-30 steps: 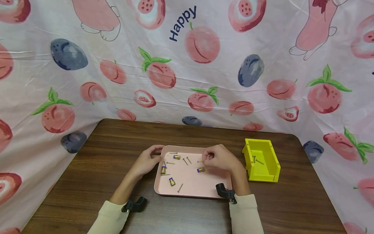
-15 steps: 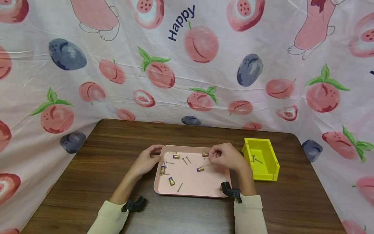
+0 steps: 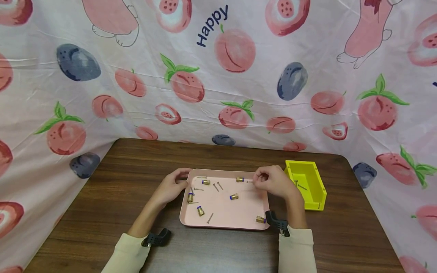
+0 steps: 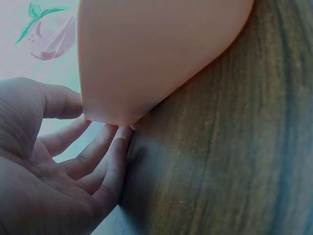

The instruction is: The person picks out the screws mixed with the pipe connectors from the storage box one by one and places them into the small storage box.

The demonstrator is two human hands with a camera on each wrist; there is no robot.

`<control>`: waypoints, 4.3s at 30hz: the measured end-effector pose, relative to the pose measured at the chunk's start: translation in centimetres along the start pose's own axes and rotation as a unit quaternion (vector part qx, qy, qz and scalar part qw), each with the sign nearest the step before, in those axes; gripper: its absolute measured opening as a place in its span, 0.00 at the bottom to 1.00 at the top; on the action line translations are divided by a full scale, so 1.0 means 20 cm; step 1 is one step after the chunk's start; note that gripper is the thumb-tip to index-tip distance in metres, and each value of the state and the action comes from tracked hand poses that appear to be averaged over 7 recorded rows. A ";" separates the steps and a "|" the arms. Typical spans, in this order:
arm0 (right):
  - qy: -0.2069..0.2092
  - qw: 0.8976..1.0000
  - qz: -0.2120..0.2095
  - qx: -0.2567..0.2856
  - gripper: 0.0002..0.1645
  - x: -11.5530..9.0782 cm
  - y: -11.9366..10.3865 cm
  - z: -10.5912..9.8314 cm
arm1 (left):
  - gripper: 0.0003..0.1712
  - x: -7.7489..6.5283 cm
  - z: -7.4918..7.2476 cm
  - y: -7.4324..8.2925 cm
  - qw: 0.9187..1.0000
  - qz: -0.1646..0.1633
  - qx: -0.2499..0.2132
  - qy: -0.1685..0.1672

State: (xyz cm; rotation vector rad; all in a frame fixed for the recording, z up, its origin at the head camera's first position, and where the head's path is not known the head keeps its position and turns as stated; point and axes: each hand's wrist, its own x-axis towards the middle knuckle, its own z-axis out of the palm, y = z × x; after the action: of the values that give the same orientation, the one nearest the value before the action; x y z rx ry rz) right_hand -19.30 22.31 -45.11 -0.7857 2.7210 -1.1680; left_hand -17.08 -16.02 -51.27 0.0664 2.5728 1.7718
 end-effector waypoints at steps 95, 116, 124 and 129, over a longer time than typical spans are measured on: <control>0.299 0.918 0.246 -0.091 0.19 -0.35 0.21 -0.27 | 0.24 0.01 -0.01 -0.01 1.000 -0.004 -0.017 -0.018; 0.270 0.955 0.096 -0.076 0.10 -0.23 0.08 -0.23 | 0.23 0.00 -0.01 -0.01 1.000 -0.002 -0.011 -0.016; 0.208 0.977 0.018 -0.046 0.10 -0.16 0.02 -0.18 | 0.23 -0.01 -0.01 -0.01 1.000 -0.003 -0.011 -0.013; 0.177 0.983 0.014 -0.050 0.10 -0.13 -0.04 -0.14 | 0.23 -0.01 0.00 0.00 1.000 -0.005 -0.007 -0.011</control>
State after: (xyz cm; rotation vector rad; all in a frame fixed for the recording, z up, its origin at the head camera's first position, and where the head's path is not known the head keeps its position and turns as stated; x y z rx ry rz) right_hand -17.58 24.97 -42.93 -0.5945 3.0862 -1.2835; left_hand -16.91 -16.14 -51.33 0.0730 2.5414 1.7754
